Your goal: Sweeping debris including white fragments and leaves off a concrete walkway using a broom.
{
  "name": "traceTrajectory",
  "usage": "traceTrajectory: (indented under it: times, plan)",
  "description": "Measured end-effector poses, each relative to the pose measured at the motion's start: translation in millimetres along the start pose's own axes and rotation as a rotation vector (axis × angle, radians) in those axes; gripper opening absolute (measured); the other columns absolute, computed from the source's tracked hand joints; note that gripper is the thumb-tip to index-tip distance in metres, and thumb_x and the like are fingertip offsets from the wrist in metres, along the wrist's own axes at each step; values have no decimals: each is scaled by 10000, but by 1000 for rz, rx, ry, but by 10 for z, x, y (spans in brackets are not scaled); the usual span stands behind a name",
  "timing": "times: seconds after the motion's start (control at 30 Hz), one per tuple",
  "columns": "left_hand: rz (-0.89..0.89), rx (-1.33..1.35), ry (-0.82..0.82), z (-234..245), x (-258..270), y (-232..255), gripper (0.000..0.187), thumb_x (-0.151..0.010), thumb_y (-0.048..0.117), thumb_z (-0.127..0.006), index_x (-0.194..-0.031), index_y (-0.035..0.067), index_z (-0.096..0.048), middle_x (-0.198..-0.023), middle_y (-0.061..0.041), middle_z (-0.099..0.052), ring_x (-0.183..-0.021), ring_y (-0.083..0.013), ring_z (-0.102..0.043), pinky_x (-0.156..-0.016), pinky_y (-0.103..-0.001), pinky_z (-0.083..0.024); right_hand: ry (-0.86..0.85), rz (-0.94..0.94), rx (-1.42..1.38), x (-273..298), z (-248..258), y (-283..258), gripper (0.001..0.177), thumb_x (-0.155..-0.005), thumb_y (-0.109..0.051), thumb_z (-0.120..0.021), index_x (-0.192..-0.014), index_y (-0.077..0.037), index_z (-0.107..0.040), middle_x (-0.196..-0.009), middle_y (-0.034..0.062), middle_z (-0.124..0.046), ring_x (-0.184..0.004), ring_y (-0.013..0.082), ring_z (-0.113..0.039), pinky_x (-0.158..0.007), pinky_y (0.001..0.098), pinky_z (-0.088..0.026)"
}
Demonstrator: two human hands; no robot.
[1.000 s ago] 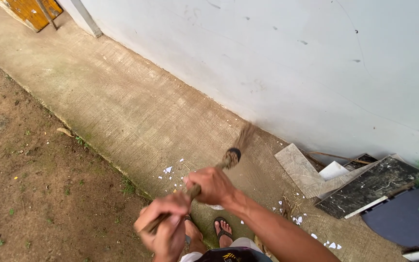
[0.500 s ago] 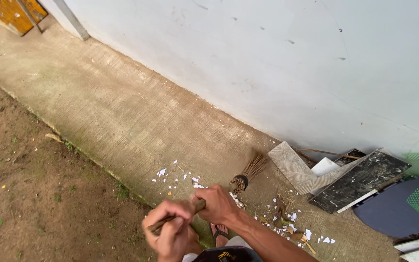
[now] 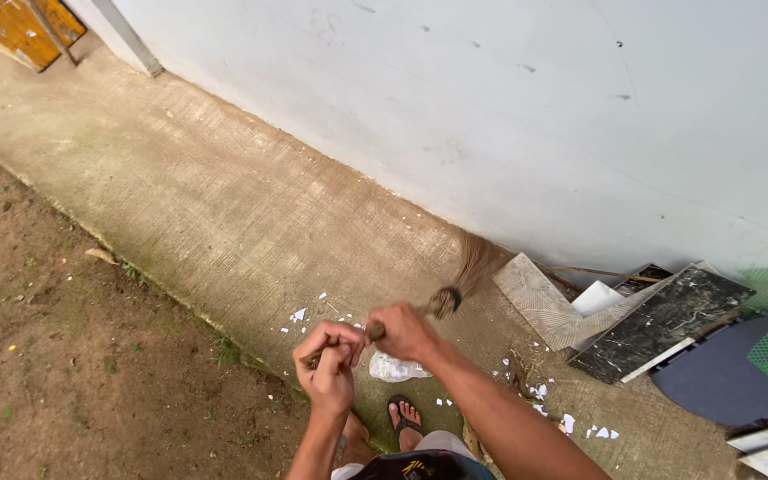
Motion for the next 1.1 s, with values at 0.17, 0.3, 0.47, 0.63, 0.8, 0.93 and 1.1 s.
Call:
traceTrajectory:
  times: [0.17, 0.3, 0.47, 0.63, 0.8, 0.93, 1.1]
  plan:
    - [26, 34, 66, 213, 173, 184, 204, -766, -57, -436, -730, -46, -636, -549, -63, -523, -432, -119, -354, -395, -277, -313, -300, -161, -194, 324, -304, -307, 80, -772, 14, -676, -757, -64, -677, -643, 19, -638, -526, 126, -584, -504, 331, -504]
    - [-25, 131, 84, -165, 3, 1212, 197, -765, -51, -444, -780, -62, -640, -574, -52, -520, -467, -121, -357, -448, -308, -332, -315, -57, -197, 295, 135, -1060, 78, -720, 21, -673, -739, -54, -670, -578, 27, -616, -461, 130, -548, -438, 332, -459]
    - [-135, 187, 49, -209, -71, 1366, 138, -785, -41, -485, -803, -69, -618, -583, -72, -538, -482, -135, -387, -491, -338, -371, -124, 185, -157, 127, 468, -1323, 129, -771, 25, -630, -682, -65, -611, -490, 8, -545, -360, 122, -463, -357, 315, -393]
    - [-124, 107, -21, -193, 185, 539, 166, -778, -23, -467, -749, -65, -625, -567, -92, -562, -441, -118, -405, -430, -300, -364, -31, 81, -114, 294, 177, -570, 221, -817, -21, -671, -627, -72, -569, -484, 18, -543, -380, 122, -473, -367, 330, -384]
    - [42, 23, 97, -100, 148, 512, 186, -783, -36, -439, -747, -62, -619, -549, -68, -513, -445, -96, -369, -420, -296, -328, -132, -65, -230, 517, 38, -599, 108, -755, 14, -633, -680, -63, -625, -555, 9, -598, -435, 108, -535, -390, 334, -422]
    - [22, 110, 128, 111, 191, 776, 196, -799, -62, -438, -750, -76, -627, -536, -87, -509, -417, -98, -369, -386, -297, -334, -254, -112, -271, 518, -9, -926, 81, -790, -51, -698, -719, -58, -659, -563, 21, -604, -427, 110, -526, -398, 342, -419]
    - [-92, 239, 88, 265, 239, 1420, 167, -850, -73, -493, -879, -84, -657, -576, -70, -521, -463, -103, -379, -461, -336, -352, -296, 48, -219, 364, 126, -1467, 263, -909, -156, -657, -664, -88, -592, -519, 17, -549, -379, 123, -448, -383, 349, -384]
Point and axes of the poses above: each hand's wrist, its own x-axis away from the middle knuckle, its own z-axis out of the back of the hand, y = z × x, the point moved 9 cm from there along -x, towards the middle knuckle
